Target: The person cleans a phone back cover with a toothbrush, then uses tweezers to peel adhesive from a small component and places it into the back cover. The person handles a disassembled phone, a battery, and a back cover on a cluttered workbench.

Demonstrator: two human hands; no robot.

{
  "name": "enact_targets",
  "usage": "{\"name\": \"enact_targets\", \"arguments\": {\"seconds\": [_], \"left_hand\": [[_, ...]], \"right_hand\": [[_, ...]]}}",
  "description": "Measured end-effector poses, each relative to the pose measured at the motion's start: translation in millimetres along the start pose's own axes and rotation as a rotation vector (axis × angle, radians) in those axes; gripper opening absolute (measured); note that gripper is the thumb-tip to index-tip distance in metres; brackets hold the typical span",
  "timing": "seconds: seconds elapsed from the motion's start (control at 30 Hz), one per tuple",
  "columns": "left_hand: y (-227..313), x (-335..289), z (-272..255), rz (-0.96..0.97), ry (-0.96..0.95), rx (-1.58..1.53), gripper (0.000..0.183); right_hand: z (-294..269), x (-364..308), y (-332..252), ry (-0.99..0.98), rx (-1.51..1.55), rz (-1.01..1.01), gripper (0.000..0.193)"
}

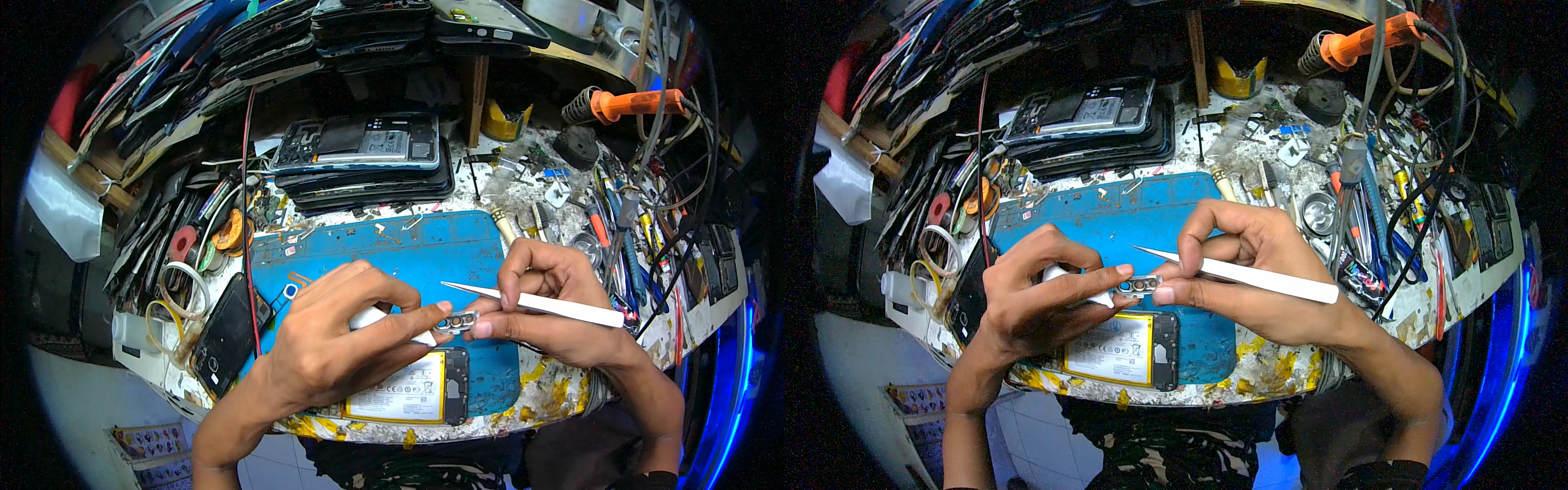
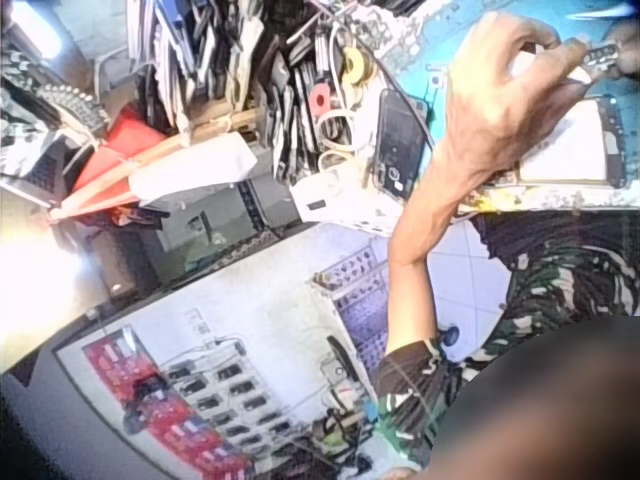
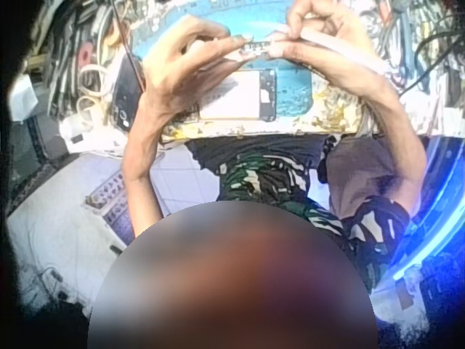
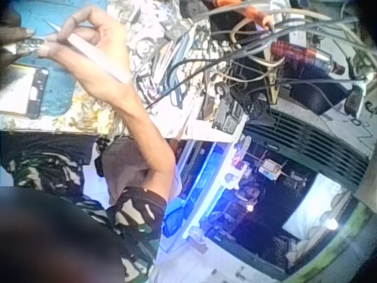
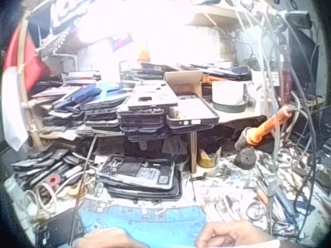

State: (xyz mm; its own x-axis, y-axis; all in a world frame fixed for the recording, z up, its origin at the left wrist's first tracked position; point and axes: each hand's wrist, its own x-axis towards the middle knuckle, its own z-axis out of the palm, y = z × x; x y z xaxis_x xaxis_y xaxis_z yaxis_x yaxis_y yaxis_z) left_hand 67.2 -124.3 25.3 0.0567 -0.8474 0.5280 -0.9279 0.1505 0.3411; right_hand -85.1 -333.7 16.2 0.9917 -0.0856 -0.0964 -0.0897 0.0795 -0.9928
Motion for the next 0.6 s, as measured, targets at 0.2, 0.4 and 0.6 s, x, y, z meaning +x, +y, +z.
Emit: {"name": "enact_targets", "arguments": {"seconds": [0.2,0.4,0.6], "left_hand": [[-1,2,1,-0.06,0.049,-0.022,0.037],[-1,8,-1,-0.388,0.072,-0.396,0.018],[3,9,-6,-0.647,-0.06,-0.564,0.023]], "right_hand": [[-1,3,2,0.114,-0.113,-0.18,0.024],[-23,0,1,0.242,-1.349,-0.4,0.012],[-24,-2,-2,0.283,-1.376,-0.443,0.03]]}}
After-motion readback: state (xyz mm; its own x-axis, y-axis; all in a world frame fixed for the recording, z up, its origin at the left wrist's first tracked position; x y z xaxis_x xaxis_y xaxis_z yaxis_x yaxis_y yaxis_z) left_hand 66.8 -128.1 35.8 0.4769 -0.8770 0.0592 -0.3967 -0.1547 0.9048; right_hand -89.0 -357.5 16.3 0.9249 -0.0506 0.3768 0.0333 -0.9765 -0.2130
